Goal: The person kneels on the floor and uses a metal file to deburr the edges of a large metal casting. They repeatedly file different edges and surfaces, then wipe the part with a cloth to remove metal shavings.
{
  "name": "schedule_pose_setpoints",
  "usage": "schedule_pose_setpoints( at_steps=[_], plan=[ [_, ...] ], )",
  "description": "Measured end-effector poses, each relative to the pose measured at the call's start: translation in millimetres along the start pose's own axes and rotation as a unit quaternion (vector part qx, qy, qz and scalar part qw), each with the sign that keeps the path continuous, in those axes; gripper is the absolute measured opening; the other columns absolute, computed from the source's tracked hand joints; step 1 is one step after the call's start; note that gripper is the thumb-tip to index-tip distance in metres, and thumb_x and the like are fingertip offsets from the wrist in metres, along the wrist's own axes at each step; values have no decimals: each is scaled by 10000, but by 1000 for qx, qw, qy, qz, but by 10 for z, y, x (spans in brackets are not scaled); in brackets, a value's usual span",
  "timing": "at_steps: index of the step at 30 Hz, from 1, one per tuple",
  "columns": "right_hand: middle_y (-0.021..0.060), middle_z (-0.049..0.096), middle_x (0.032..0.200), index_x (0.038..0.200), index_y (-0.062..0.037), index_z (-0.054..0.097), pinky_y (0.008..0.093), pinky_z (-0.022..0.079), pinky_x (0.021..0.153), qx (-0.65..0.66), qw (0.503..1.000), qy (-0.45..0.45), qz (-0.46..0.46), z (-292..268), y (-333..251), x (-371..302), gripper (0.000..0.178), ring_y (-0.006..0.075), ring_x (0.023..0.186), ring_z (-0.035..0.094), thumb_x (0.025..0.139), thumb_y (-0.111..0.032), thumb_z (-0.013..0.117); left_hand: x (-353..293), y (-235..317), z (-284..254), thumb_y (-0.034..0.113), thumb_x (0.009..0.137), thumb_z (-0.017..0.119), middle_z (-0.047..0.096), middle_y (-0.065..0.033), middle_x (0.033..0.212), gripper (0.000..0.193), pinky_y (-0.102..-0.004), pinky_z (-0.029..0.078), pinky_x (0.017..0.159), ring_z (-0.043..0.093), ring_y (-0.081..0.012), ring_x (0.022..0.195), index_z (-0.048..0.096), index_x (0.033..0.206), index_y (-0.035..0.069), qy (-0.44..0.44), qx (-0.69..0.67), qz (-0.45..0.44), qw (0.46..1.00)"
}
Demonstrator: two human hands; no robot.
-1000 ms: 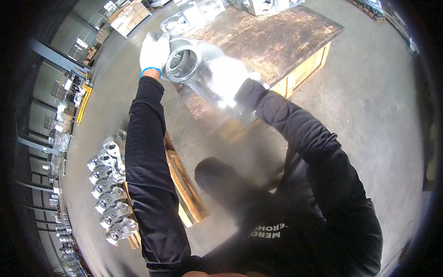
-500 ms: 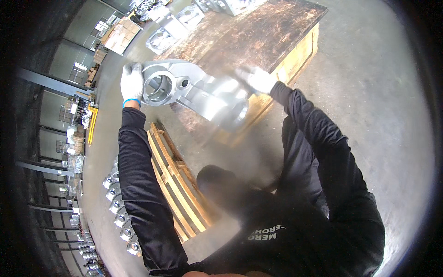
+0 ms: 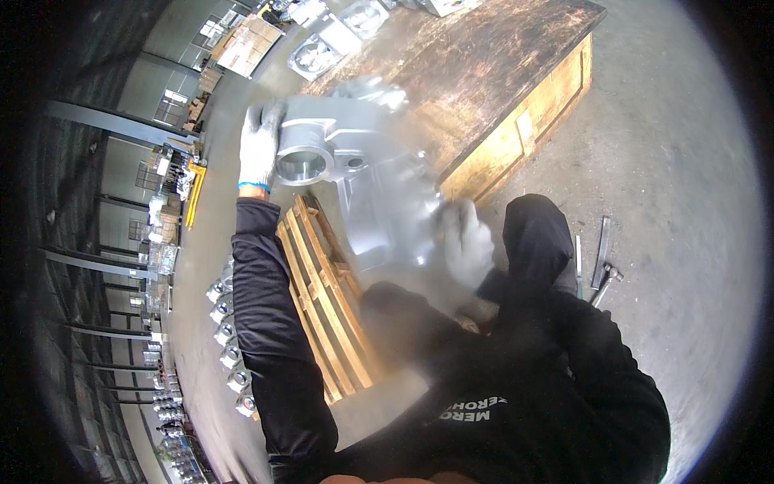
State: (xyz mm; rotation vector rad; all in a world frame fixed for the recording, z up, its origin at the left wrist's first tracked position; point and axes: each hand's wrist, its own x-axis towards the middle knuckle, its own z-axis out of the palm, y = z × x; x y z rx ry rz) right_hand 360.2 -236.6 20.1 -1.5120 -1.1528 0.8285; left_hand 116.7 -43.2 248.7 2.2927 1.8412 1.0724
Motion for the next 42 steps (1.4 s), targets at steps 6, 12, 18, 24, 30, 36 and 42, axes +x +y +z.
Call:
schedule_pose_setpoints(
  at_steps=[6, 12, 18, 24, 30, 36, 42],
  plan=[
    [178, 687, 765, 1268, -19, 566, 434, 536, 615, 84, 995, -23, 40, 227, -286, -671, 345, 313, 659, 694, 1108, -307, 464, 296, 135, 206, 237, 958, 735, 657, -162, 1329, 491, -344, 482, 1053, 621, -229, 1211, 599, 1353, -21, -72, -197, 102, 972],
    [231, 698, 826, 1325, -82, 528, 555, 541, 619, -48, 980, -122, -152, 756, -274, -448, 392, 439, 698, 696, 1049, -361, 550, 516, 20, 336, 487, 925, 735, 586, -237, 1409, 736, -426, 444, 1117, 557, -375, 1332, 536, 1434, -6, 112, 89, 147, 979],
    [127, 719, 816, 1161, -169, 651, 485, 567, 645, -201, 922, -255, -212, 508, 41, 87, 321, 368, 730, 717, 970, -428, 661, -158, -243, 455, 451, 1022, 582, 556, -289, 1354, 633, -482, 452, 1079, 564, -450, 1245, 495, 1420, -34, 256, 32, 100, 961],
    [133, 680, 835, 1103, -112, 642, 506, 533, 737, -228, 841, -190, -452, 418, -84, 496, 277, 363, 786, 690, 929, -320, 700, -853, -694, 516, 593, 1053, 340, 601, -330, 1340, 746, -502, 440, 1092, 566, -466, 1285, 574, 1392, -28, -54, 111, -203, 971],
    [162, 659, 791, 1124, -85, 629, 507, 526, 662, -274, 843, -167, -431, 549, -141, 594, 254, 363, 719, 682, 963, -279, 656, -1040, -772, 664, 551, 1010, 445, 720, -255, 1121, 560, -530, 507, 981, 663, -470, 1095, 729, 1167, 95, -33, 120, -195, 973],
    [200, 693, 773, 1111, -68, 661, 515, 552, 677, -134, 950, -167, -228, 941, 42, 34, 242, 388, 748, 706, 986, -267, 605, -1075, -673, 630, 520, 1007, 468, 729, -245, 1098, 524, -506, 526, 961, 678, -442, 1087, 735, 1161, 97, -18, 98, -203, 974],
    [237, 714, 867, 1038, -63, 716, 539, 542, 791, -166, 960, -205, -90, 1243, -89, -213, 329, 440, 887, 693, 913, -363, 664, -1080, -556, 604, 520, 1010, 467, 743, -236, 1049, 517, -506, 535, 945, 689, -438, 1066, 753, 1122, 104, -10, 107, -196, 975]
  ],
)
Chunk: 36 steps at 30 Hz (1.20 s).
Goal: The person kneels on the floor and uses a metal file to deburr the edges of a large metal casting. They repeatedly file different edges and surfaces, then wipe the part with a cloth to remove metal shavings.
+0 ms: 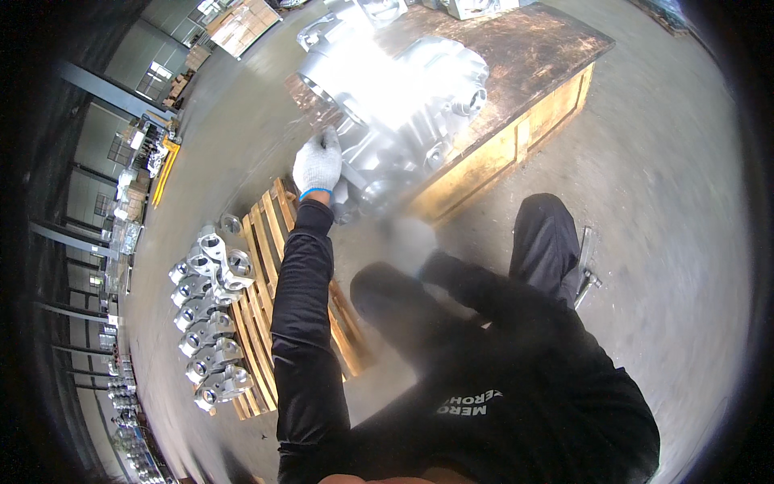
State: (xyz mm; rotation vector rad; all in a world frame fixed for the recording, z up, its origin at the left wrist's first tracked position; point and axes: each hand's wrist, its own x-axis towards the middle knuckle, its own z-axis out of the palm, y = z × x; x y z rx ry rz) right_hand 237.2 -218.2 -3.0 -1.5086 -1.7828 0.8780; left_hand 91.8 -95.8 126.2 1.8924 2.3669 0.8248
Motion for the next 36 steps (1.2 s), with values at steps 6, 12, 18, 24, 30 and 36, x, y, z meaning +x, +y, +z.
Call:
schedule_pose_setpoints(
  at_steps=[6, 12, 18, 24, 30, 36],
  plan=[
    [249, 729, 887, 1047, 2, 746, 493, 566, 841, -17, 990, -107, -88, -619, -352, 234, 389, 420, 881, 718, 905, -353, 671, -2, -27, 18, 510, 1020, 452, 741, -241, 1043, 524, -511, 534, 936, 692, -443, 1046, 750, 1095, 86, 9, -2, 4, 1000],
    [127, 718, 763, 1141, 13, 745, 324, 544, 644, 58, 985, -104, -124, -1091, 53, 523, 440, 175, 663, 674, 995, -396, 671, 3, -103, 36, 496, 1021, 452, 736, -254, 1007, 518, -524, 529, 923, 690, -455, 1022, 747, 1064, 73, 27, -29, 32, 999],
    [163, 765, 918, 1200, 42, 709, 300, 555, 736, 264, 964, 17, -30, 184, 715, 294, 303, 151, 818, 708, 1007, -184, 652, 8, -121, 23, 488, 1012, 477, 718, -242, 1111, 505, -503, 521, 954, 654, -460, 1106, 727, 1177, 82, 10, -32, 23, 999],
    [222, 747, 978, 1245, 22, 683, 373, 577, 800, 128, 983, -17, -133, -23, 787, 87, 346, 266, 888, 753, 1026, -243, 641, 30, -172, 57, 523, 960, 568, 741, -229, 1045, 488, -489, 538, 931, 693, -435, 1049, 747, 1102, 91, 13, -24, 26, 999],
    [224, 716, 1052, 1268, -41, 627, 476, 564, 860, -40, 990, 108, -82, -877, 1054, 293, 348, 420, 963, 696, 969, -221, 631, 119, -278, 93, 409, 922, 611, 742, -220, 981, 373, -456, 551, 892, 707, -422, 1000, 761, 1048, 92, 20, -60, 75, 995],
    [167, 703, 993, 1209, -109, 648, 441, 572, 727, -232, 949, 101, -185, -1198, 1136, 467, 264, 353, 833, 714, 1005, -269, 598, 266, -233, 105, 360, 947, 616, 743, -212, 1032, 339, -445, 544, 909, 704, -410, 1028, 754, 1095, 89, -11, -72, 132, 989]
  ],
)
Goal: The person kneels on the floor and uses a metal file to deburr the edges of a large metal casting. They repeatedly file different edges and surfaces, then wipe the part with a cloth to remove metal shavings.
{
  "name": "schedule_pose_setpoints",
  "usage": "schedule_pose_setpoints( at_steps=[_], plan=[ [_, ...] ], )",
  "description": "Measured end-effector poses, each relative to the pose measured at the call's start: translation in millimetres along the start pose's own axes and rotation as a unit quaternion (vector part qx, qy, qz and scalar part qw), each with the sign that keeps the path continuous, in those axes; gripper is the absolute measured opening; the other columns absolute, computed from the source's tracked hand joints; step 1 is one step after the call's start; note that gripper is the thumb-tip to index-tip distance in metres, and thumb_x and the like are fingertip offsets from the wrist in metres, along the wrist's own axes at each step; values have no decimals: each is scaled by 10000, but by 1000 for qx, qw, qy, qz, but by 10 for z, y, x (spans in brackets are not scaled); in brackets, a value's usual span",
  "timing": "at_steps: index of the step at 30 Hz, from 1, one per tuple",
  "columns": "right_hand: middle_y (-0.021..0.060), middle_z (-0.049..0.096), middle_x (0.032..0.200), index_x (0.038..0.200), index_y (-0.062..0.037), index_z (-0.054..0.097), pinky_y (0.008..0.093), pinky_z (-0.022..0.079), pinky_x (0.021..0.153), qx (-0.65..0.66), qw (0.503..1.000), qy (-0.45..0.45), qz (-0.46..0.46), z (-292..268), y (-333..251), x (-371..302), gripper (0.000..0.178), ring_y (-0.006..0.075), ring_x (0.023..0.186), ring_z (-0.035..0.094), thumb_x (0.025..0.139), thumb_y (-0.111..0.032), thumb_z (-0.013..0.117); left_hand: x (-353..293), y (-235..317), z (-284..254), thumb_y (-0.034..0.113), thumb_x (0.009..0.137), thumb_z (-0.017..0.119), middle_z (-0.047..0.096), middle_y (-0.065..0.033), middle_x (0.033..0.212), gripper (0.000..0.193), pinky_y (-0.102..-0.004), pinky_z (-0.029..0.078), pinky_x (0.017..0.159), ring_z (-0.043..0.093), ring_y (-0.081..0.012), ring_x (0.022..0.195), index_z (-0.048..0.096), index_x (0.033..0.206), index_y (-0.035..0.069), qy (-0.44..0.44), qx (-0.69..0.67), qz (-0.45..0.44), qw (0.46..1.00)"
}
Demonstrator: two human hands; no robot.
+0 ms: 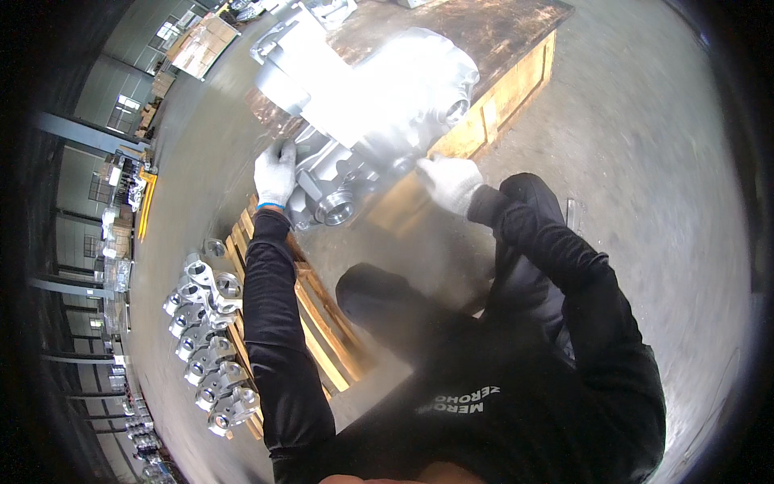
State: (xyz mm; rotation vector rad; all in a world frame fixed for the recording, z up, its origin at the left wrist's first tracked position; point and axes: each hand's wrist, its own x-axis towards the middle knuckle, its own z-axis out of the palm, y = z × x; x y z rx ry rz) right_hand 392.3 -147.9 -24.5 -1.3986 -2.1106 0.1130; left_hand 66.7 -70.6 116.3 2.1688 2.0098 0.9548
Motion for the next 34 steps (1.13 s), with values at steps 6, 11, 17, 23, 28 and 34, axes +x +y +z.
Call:
schedule_pose_setpoints(
  at_steps=[6, 11, 17, 23, 28, 34],
  plan=[
    [134, 649, 929, 1184, -122, 659, 418, 569, 673, -52, 997, -3, -50, -218, 106, 131, 270, 303, 776, 714, 990, -309, 648, 89, -124, 122, 357, 964, 613, 739, -213, 1081, 350, -434, 537, 930, 698, -403, 1063, 743, 1142, 85, -12, -51, 1, 999],
    [119, 649, 881, 1134, -110, 657, 410, 567, 639, -56, 995, 13, -85, -154, 107, 155, 242, 293, 725, 708, 988, -303, 661, 110, -198, 157, 360, 971, 606, 740, -209, 1060, 343, -444, 544, 912, 696, -413, 1054, 743, 1127, 86, -12, -46, 5, 999],
    [163, 705, 810, 1095, -93, 653, 443, 559, 605, 3, 999, 39, 29, 188, 22, 12, 203, 350, 674, 706, 1003, -273, 642, 76, -117, 96, 250, 1005, 597, 754, -240, 962, 335, -382, 548, 818, 748, -295, 878, 716, 1113, -44, -24, -42, 44, 998],
    [266, 706, 881, 1120, -3, 652, 527, 546, 767, 179, 954, 48, 237, 646, -487, -147, 311, 469, 859, 686, 1036, -292, 574, 65, -27, 122, 458, 929, 617, 743, -207, 1035, 401, -461, 551, 903, 699, -418, 1035, 755, 1075, 111, -12, 9, -19, 1000],
    [285, 698, 933, 1044, 28, 667, 496, 544, 818, 239, 940, -6, 241, 398, -654, 47, 336, 462, 920, 678, 1040, -286, 548, 38, 101, 95, 452, 971, 609, 720, -263, 981, 449, -482, 542, 861, 695, -446, 991, 752, 1102, 47, 13, 56, -15, 998],
    [208, 768, 1067, 1196, 9, 726, 417, 576, 891, 152, 951, -192, 188, -114, -358, 441, 525, 257, 943, 756, 1023, -459, 561, -2, -11, 102, 460, 976, 613, 733, -257, 1011, 470, -479, 538, 897, 709, -423, 1015, 754, 1106, 31, 36, 6, 23, 999]
  ],
)
